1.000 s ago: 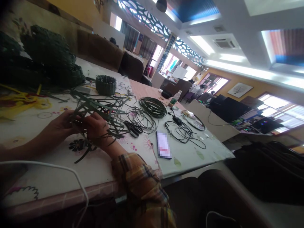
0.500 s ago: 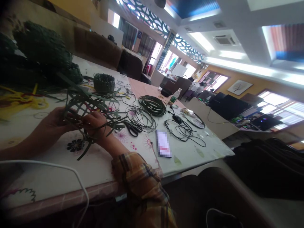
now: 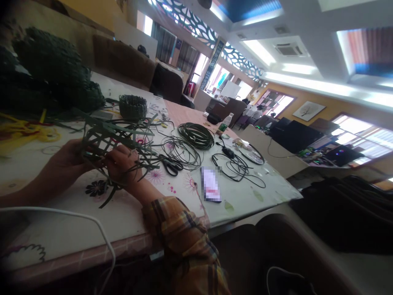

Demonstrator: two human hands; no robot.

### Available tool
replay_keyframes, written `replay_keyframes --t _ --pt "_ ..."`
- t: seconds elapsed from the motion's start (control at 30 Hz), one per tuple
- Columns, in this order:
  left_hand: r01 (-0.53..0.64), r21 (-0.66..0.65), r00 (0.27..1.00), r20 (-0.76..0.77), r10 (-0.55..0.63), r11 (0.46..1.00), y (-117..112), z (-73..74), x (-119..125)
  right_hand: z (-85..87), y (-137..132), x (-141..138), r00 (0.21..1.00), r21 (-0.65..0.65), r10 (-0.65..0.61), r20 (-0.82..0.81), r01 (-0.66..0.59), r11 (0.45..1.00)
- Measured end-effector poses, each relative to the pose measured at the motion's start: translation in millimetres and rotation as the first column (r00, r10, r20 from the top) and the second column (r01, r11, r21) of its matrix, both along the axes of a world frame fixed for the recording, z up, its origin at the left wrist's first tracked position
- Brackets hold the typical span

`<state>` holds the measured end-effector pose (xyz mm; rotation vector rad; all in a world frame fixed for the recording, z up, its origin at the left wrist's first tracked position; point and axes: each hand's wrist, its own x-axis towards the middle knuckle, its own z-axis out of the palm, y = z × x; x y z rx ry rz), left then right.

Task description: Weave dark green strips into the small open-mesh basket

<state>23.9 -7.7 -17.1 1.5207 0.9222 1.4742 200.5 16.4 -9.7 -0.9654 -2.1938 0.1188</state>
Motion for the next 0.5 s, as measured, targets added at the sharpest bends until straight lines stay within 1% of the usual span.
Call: replay_keyframes --t 0.17,0.27,0.4,0.5 --pt "0.019 -0.026 1.000 -0.003 -0.019 0.999 1 -2.5 0 -6.2 5 -5 0.996 -0.088 -0.018 -0.085 0.011 0.996" --pt "0.005 -0.032 1.000 -0.008 -0.005 0.999 0 -2.8 -1 -9.5 6 -7 0.994 -0.107 -0.017 -0.104 0.006 0.994" --pt "-0.004 -0.042 1.000 -0.008 0.004 0.999 -2 -1.1 0 -12.6 8 -7 0.991 -0.084 -0.013 -0.133 0.002 0.996" --pt "0.013 -0.030 1.000 0.009 -0.013 0.999 -2 1.9 2 -14.9 10 -8 0.988 -0.019 -0.006 -0.152 0.003 1.000"
